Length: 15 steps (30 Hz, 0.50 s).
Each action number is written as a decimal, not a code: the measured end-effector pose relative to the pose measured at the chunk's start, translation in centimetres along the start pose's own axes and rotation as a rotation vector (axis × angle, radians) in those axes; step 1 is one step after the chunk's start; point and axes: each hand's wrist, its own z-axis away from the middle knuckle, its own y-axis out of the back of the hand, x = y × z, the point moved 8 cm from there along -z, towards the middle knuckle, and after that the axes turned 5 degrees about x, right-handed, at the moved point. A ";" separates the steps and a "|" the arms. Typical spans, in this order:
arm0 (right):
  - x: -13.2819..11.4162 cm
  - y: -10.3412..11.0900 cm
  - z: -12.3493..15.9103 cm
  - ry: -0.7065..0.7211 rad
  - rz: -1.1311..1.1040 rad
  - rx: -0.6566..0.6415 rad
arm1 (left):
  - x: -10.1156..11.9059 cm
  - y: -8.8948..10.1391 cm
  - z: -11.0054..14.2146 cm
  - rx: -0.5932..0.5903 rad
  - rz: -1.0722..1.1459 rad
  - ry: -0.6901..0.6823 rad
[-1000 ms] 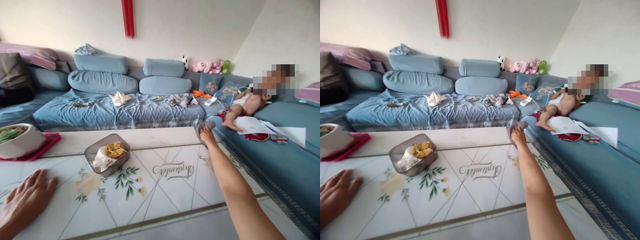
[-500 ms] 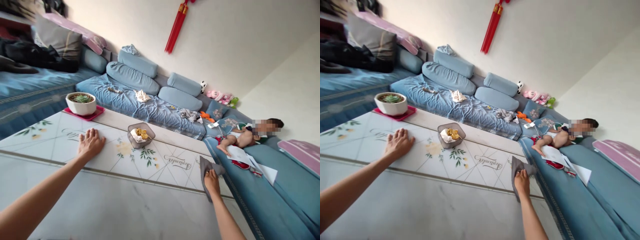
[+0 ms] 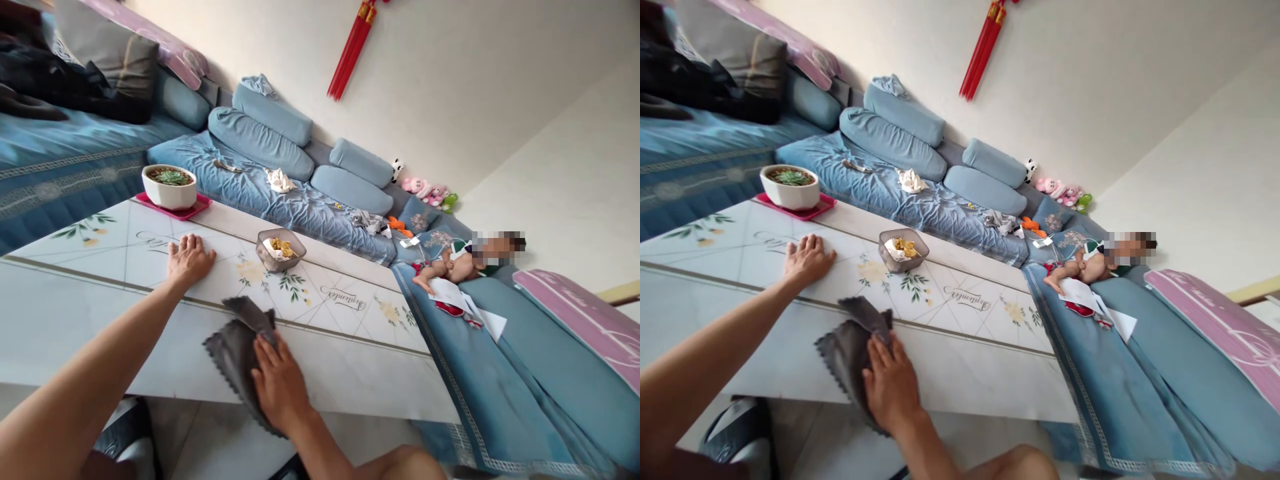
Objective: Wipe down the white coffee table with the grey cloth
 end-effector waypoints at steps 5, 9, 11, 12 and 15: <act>18.9 12.0 14.5 -0.385 0.190 0.245 | 0.3 -0.2 -0.1 0.005 0.036 0.017; 29.6 20.3 19.7 -0.711 0.495 0.274 | 0.4 -0.5 -0.2 0.019 0.040 0.028; 29.9 20.5 17.9 -0.732 0.551 0.257 | 0.4 -0.7 -0.2 0.017 0.040 0.038; 28.9 19.4 16.2 -0.711 0.555 0.248 | 0.4 -0.7 -0.2 0.019 0.042 0.039; 21.7 11.9 9.1 -0.581 0.510 0.187 | 0.5 -0.6 -0.2 0.028 0.041 0.039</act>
